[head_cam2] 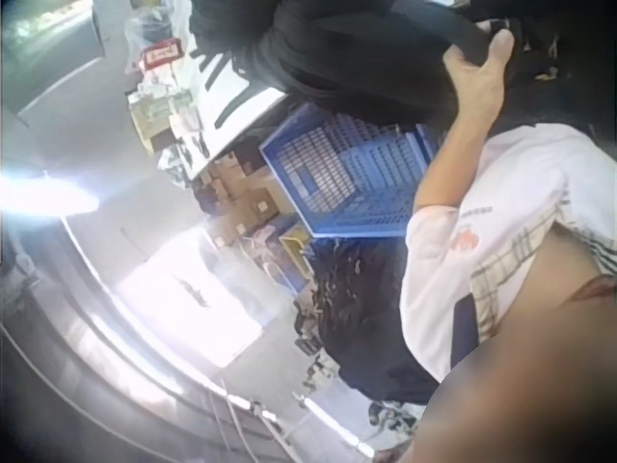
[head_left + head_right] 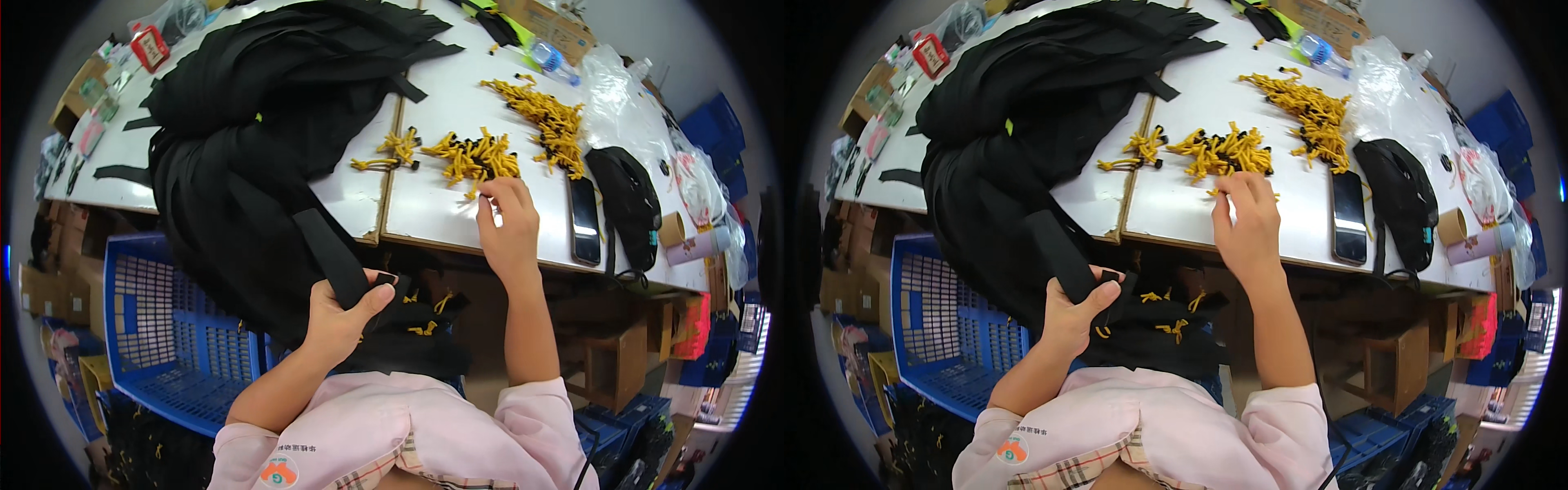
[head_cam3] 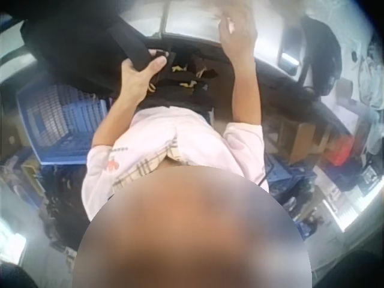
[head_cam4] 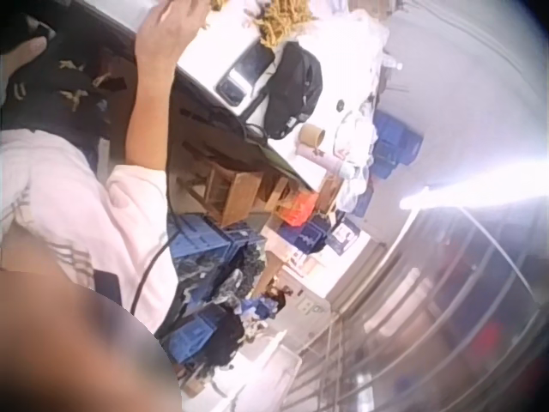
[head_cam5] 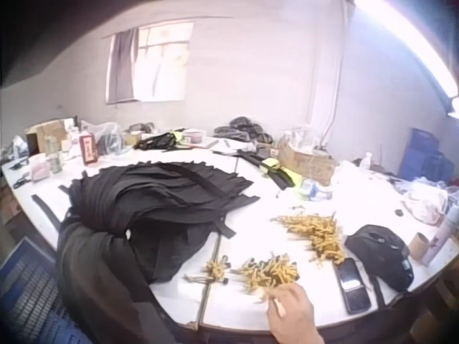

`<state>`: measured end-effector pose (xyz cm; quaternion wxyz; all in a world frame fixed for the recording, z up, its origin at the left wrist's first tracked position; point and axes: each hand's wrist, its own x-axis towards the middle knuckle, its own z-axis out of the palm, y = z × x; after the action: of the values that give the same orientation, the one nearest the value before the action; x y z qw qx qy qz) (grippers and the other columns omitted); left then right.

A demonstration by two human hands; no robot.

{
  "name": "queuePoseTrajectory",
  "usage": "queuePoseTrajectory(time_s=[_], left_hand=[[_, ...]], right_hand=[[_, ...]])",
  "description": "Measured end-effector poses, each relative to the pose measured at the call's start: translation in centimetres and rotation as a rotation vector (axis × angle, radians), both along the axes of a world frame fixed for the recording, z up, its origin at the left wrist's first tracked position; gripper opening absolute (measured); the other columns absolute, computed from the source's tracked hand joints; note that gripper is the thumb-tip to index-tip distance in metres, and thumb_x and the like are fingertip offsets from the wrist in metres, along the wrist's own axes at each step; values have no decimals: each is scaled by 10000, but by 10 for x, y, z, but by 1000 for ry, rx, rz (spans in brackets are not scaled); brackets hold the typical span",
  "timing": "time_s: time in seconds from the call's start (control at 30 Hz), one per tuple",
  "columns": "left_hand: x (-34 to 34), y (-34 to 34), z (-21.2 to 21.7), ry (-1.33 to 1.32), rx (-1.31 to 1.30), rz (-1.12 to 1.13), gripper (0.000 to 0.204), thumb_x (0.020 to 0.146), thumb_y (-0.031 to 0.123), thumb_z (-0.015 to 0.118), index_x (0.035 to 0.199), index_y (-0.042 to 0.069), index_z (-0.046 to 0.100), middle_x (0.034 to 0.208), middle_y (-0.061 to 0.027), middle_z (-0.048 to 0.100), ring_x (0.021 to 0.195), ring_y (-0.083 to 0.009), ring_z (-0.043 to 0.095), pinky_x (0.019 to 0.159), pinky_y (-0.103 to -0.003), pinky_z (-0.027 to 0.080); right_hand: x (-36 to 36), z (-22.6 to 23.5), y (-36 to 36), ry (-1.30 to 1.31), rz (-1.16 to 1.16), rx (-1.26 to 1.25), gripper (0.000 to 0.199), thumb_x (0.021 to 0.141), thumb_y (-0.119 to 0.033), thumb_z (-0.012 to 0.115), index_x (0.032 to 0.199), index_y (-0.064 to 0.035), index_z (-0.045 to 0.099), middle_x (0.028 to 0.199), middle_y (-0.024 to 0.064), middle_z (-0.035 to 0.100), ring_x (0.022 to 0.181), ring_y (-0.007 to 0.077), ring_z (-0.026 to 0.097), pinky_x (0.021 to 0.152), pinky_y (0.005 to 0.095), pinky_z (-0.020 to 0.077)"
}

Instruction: Attaching yellow plastic clips to black fabric straps at a workbench.

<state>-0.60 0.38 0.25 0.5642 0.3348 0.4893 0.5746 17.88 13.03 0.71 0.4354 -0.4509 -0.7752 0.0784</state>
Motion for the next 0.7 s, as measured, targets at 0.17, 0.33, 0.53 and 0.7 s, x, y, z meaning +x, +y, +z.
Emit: queuePoseTrajectory(time_s=[0.17, 0.33, 0.53, 0.7], left_hand=[[4, -5, 7, 23, 71, 50, 160, 734, 99, 648, 852, -1, 608, 687, 11, 574, 586, -33, 481, 508, -160, 370], [1, 0, -5, 5, -18, 168, 170, 716, 73, 654, 850, -10, 590, 721, -12, 581, 620, -38, 500, 541, -163, 403], [-16, -5, -4, -53, -5, 245, 151, 710, 75, 655, 814, -2, 578, 702, -14, 567, 605, -64, 512, 563, -185, 418], [-16, -5, -4, -68, 4, 168, 187, 703, 91, 666, 830, -4, 568, 726, -21, 567, 631, -66, 509, 582, -193, 417]], right_hand=[[-36, 13, -63, 321, 434, -256, 207, 644, 84, 536, 810, -30, 583, 788, 81, 552, 624, 199, 539, 578, 266, 447], [-42, -29, -42, 37, 250, 106, 240, 630, 90, 563, 842, -21, 585, 756, 83, 553, 601, 188, 528, 528, 238, 437], [-28, -79, -70, 105, 142, -208, 198, 680, 32, 553, 872, -8, 577, 743, 123, 562, 638, 255, 543, 597, 297, 448], [-25, -140, -61, 157, 160, -493, 205, 722, -65, 535, 921, -31, 573, 868, 186, 549, 766, 319, 551, 688, 342, 444]])
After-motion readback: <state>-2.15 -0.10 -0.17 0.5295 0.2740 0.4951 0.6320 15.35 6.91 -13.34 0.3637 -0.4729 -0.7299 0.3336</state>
